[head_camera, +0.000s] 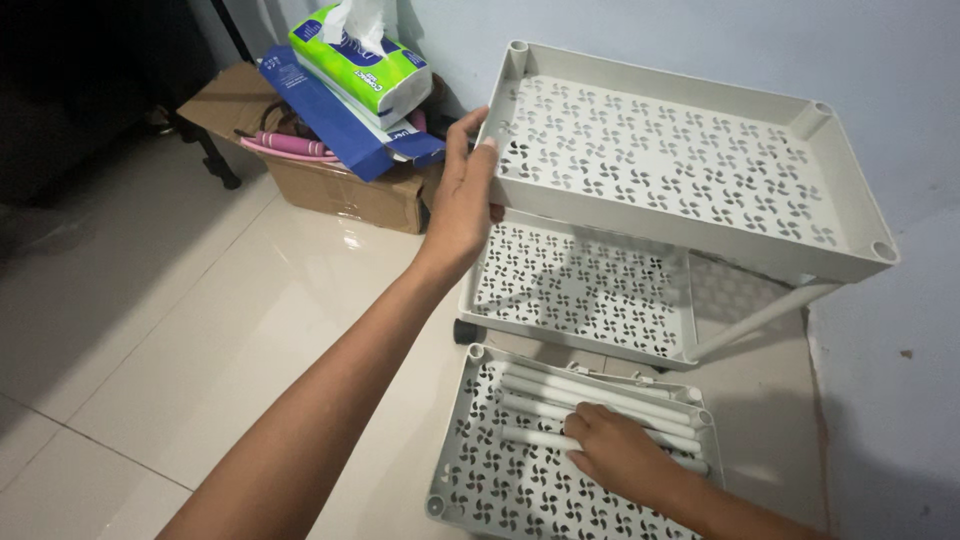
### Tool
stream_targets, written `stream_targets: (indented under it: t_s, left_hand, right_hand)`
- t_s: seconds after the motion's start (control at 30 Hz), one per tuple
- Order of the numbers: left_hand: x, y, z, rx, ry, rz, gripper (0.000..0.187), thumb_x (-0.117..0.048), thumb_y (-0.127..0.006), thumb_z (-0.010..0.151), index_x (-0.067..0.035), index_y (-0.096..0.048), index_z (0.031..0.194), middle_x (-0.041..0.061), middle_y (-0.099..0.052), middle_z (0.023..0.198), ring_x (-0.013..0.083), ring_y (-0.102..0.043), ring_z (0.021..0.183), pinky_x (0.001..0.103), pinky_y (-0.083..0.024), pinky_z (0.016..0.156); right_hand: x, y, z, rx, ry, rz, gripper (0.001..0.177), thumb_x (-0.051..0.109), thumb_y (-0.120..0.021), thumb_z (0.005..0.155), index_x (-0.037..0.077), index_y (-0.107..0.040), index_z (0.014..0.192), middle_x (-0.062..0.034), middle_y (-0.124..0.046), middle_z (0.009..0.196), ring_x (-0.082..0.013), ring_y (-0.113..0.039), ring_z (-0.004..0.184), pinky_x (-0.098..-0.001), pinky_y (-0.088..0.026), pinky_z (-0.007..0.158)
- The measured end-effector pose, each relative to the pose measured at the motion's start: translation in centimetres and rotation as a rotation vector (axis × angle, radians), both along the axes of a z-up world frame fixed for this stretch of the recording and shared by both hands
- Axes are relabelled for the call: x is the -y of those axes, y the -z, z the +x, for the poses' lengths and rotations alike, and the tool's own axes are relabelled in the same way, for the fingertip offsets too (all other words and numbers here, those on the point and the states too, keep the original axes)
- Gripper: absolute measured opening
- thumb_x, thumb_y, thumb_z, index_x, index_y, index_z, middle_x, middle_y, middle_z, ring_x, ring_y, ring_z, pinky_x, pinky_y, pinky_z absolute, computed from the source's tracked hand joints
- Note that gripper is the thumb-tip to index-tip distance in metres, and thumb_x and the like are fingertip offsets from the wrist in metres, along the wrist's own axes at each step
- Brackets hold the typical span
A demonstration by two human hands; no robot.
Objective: The person assembles a three-tier plastic storage shelf by inserting vertical support poles into the corners of perforated trays and securing them with small plastic caps. The person stacks the trays and poles to form a stable unit.
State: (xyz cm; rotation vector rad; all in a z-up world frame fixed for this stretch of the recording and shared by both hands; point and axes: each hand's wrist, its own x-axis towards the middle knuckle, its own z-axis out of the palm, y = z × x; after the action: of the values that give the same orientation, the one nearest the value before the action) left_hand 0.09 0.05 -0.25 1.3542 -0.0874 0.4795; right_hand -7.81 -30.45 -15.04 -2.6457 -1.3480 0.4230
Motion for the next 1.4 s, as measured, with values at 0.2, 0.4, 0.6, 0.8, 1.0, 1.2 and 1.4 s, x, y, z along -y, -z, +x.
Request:
stream_targets:
  t_s: [0.2,0.4,0.6,0.8,1.0,1.2,1.4]
  left_hand:
    - [-0.9,0.0,0.3,0.009,0.025,0.087,0.055,-0.037,-0.040,0.103,-0.018,-0.036,0.155,0.009,-0.059,0.121,0.0137,-0.058,0.083,0.028,-0.052,0.064]
    - [-1.4,0.2,0.2,0.013,0.130,0.044,0.058,-0.046,-0.035,0.105,-0.019,-0.038,0.156,0.008,-0.056,0.127,0.0139,-0.054,0.086,0.028,-0.048,0.065]
    - [-1.8,0.7,0.6,0.046,0.206,-0.043,0.060,-0.052,-0.027,0.109,-0.019,-0.039,0.157,0.009,-0.051,0.131,0.0159,-0.045,0.103,0.029,-0.039,0.086]
    - [-2.1,-0.1,0.2,-0.038,-0.038,0.239,0.062,-0.050,-0.023,0.107,-0.019,-0.054,0.150,0.017,-0.056,0.135,0.0286,-0.051,0.117,0.040,-0.039,0.107]
    - [-1.4,-0.4,-1.6,0.253,-0.348,0.698,0.044,-0.032,-0.043,0.108,-0.009,-0.056,0.144,0.026,-0.048,0.145,0.0406,-0.040,0.137,0.048,-0.032,0.115]
    - [-1.2,-0.3,-2.5,0.322,-0.333,0.563,0.030,-0.029,-0.047,0.110,-0.007,-0.064,0.122,0.017,-0.053,0.146,0.0371,-0.047,0.137,0.047,-0.034,0.117]
    - [-0.6,0.0,-2.6,0.301,-0.327,0.498,0.031,-0.029,-0.048,0.108,-0.008,-0.066,0.124,0.017,-0.051,0.149,0.0372,-0.046,0.139,0.048,-0.032,0.118]
  right_hand:
    - [-2.2,-7.5,0.4,-0.602,0.520,0.187,0.040,0.032,-0.053,0.097,0.018,-0.058,0.134,-0.0036,-0.071,0.095,-0.0164,-0.068,0.072,-0.0321,-0.063,0.061]
    - [-5.1,-26.2,3.1,0.149,0.362,0.617,0.042,0.033,-0.050,0.104,0.016,-0.064,0.140,-0.0027,-0.068,0.089,-0.0102,-0.065,0.061,-0.0284,-0.054,0.045]
    - [-8.8,-31.6,6.9,1.185,0.066,0.138,0.020,0.036,-0.069,0.097,0.029,-0.079,0.114,-0.0004,-0.070,0.090,-0.0188,-0.062,0.088,-0.0521,-0.036,0.106]
    - [-12.2,-31.8,8.3,1.380,-0.130,0.077,0.016,0.029,-0.069,0.099,0.040,-0.079,0.105,0.0087,-0.073,0.099,-0.0127,-0.066,0.107,-0.0512,-0.015,0.132]
    - [-14.5,-33.3,10.3,1.653,-0.342,-0.092,0.024,0.025,-0.067,0.095,0.046,-0.077,0.100,0.0152,-0.070,0.106,-0.0071,-0.060,0.120,-0.0470,-0.003,0.131]
    - [-17.5,-33.9,9.9,1.375,-0.379,0.301,0.020,0.035,-0.072,0.104,0.028,-0.066,0.122,-0.0069,-0.037,0.166,-0.0312,-0.028,0.154,-0.0522,-0.005,0.126]
    - [-19.5,-27.8,9.1,-0.005,-0.167,1.268,0.070,0.038,-0.062,0.106,0.007,-0.023,0.155,-0.0217,-0.029,0.147,-0.0304,-0.040,0.137,-0.0455,-0.044,0.112]
